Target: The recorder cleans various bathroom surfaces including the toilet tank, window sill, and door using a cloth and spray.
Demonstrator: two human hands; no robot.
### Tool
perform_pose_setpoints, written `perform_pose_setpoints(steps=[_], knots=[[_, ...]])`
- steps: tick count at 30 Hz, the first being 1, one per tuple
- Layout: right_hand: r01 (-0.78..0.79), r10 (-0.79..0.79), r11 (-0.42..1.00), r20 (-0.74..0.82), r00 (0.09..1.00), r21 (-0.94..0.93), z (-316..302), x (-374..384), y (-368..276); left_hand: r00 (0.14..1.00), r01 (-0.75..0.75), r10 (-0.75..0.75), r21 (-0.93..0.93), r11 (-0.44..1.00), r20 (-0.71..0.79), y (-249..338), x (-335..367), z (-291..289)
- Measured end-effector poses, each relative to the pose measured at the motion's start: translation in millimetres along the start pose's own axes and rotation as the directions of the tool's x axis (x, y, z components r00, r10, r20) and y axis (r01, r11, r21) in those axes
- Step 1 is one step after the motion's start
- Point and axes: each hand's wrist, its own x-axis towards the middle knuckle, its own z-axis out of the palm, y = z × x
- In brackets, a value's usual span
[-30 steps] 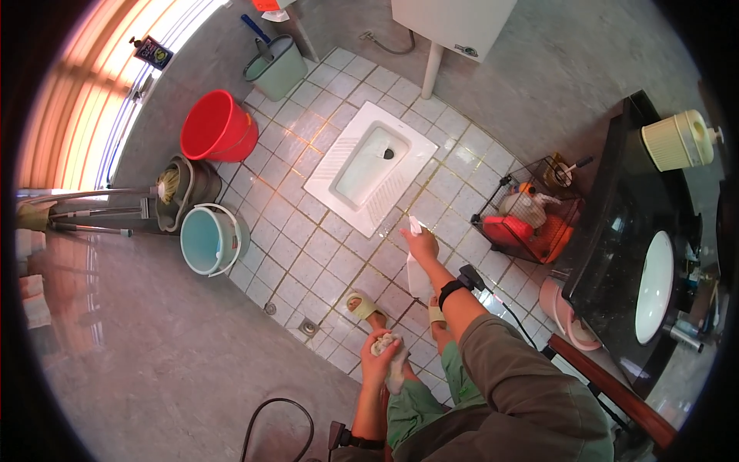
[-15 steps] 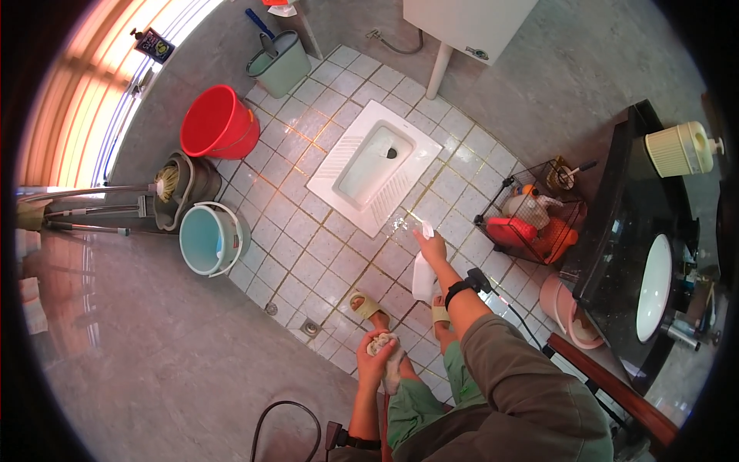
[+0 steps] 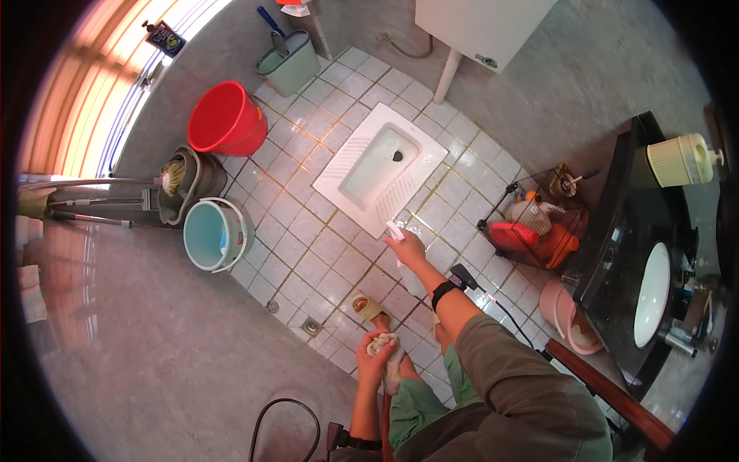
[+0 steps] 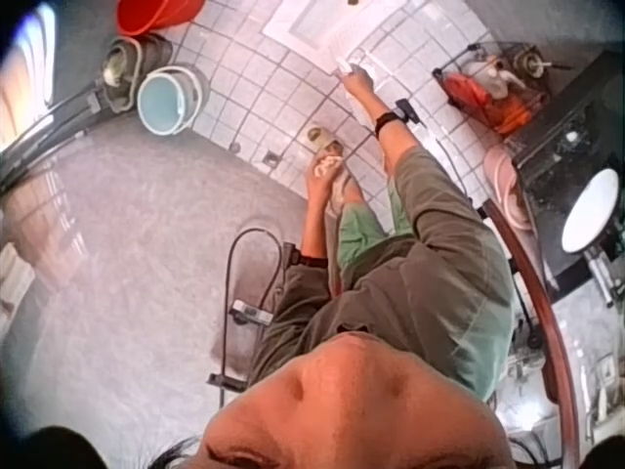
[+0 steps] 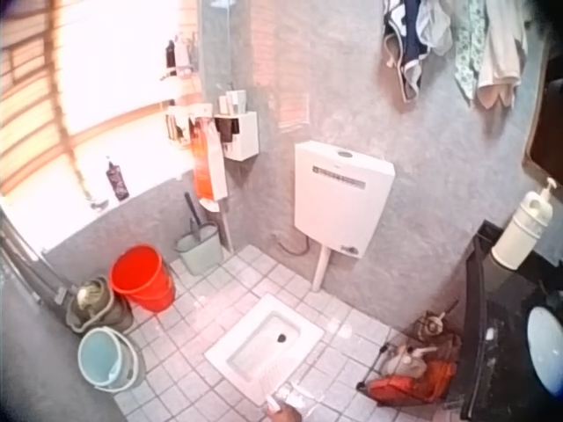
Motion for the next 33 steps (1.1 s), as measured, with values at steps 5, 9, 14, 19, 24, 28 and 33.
perform_pose_setpoints(steps=[5,9,14,19,24,28,33], knots=[[0.011,-0.015,0.999,-0.085,0.996,-0.039,0.2,7.7,-17.7,0.999,-0.026,0.026,-0.019,0.999,-0.022,-0.6,-3.7,-3.2],[-0.019,0.018,1.0,-0.117,0.993,-0.007,-5.6,10.7,-2.5,0.999,-0.032,0.032,0.007,0.999,-0.031,3.0,-7.4,-1.6],[-0.094,0.101,0.994,-0.124,0.987,0.058,-26.8,11.2,31.3,1.0,-0.019,0.019,0.024,1.0,-0.003,0.5,-9.7,3.8],[-0.289,0.294,0.954,-0.071,0.953,0.077,-38.9,-3.1,33.2,1.0,-0.004,0.005,0.028,1.0,-0.03,-4.4,-16.0,3.5],[-0.152,0.157,0.987,0.104,0.982,-0.052,-37.4,-0.1,73.4,1.0,-0.003,0.002,0.051,0.999,0.006,-5.6,-12.2,21.7],[-0.179,0.197,0.976,0.14,0.97,-0.126,-26.6,-10.3,74.0,1.0,-0.017,0.018,0.073,0.997,-0.005,-5.9,-12.0,28.3],[-0.113,0.133,0.989,0.244,0.961,-0.097,-20.8,-20.6,79.4,1.0,-0.016,0.016,0.055,0.998,-0.007,-7.8,-14.6,30.3]])
